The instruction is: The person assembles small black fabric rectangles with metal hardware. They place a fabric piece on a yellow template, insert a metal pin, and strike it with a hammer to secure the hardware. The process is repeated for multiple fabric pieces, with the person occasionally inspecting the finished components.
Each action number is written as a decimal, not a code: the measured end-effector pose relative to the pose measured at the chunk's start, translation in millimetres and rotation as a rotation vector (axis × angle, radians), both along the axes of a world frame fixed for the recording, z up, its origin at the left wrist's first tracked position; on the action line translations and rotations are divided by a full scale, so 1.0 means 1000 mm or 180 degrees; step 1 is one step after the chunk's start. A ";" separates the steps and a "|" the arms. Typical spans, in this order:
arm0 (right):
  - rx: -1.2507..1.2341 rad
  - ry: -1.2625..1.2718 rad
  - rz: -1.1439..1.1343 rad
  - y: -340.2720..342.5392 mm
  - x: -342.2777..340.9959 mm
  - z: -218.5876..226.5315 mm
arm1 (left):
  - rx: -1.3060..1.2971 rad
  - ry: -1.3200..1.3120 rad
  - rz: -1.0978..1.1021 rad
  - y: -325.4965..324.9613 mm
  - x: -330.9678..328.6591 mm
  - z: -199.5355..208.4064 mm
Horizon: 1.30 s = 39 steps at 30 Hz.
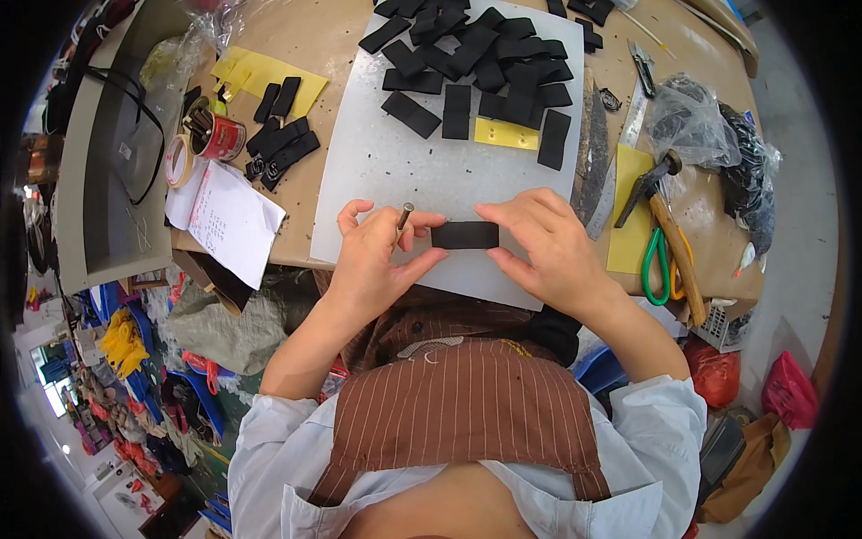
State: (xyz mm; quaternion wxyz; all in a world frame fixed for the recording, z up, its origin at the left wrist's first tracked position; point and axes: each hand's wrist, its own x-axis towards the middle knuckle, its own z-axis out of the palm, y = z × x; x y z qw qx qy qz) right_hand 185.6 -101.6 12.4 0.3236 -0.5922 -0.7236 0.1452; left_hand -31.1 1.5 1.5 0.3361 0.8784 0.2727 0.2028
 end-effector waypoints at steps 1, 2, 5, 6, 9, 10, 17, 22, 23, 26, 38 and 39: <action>0.0017 -0.0063 -0.0006 -0.001 0.001 -0.001 | -0.0010 -0.0041 -0.0041 0.001 0.001 0.001; -0.0001 -0.0039 -0.0031 -0.001 0.001 -0.002 | -0.0021 -0.0083 -0.0081 0.003 0.002 0.001; -0.0024 0.0028 -0.0104 -0.003 0.001 -0.003 | -0.0026 -0.0266 -0.0260 0.008 0.003 0.000; -0.0014 0.0047 -0.0124 -0.003 0.001 -0.003 | -0.0015 -0.0158 -0.0276 0.009 0.003 0.000; -0.0024 0.0052 -0.0084 -0.003 0.006 -0.004 | 0.0051 0.0044 -0.0249 0.008 0.004 0.001; -0.0037 0.0045 -0.0057 -0.003 0.008 -0.005 | 0.0084 0.0019 -0.0204 0.005 0.004 0.001; 0.0191 -0.0677 0.0231 -0.006 0.023 -0.002 | 0.0155 -0.0036 -0.0031 -0.004 0.005 0.001; 0.0296 -0.0912 0.0115 -0.011 0.019 -0.004 | 0.0122 -0.0050 -0.0048 -0.003 0.003 -0.002; 0.0278 -0.0835 0.0097 -0.010 0.017 -0.003 | 0.0075 -0.0118 -0.0025 -0.003 0.002 -0.004; 0.0293 -0.0681 0.0064 -0.006 0.011 0.001 | 0.0056 -0.0100 -0.0025 -0.003 0.002 -0.005; 0.0497 -0.0719 0.0048 -0.004 0.006 -0.007 | -0.0074 -0.0072 -0.0022 -0.002 0.003 -0.004; 0.0481 -0.0698 0.0074 -0.003 0.006 -0.005 | -0.0063 -0.0048 -0.0028 -0.002 0.003 -0.004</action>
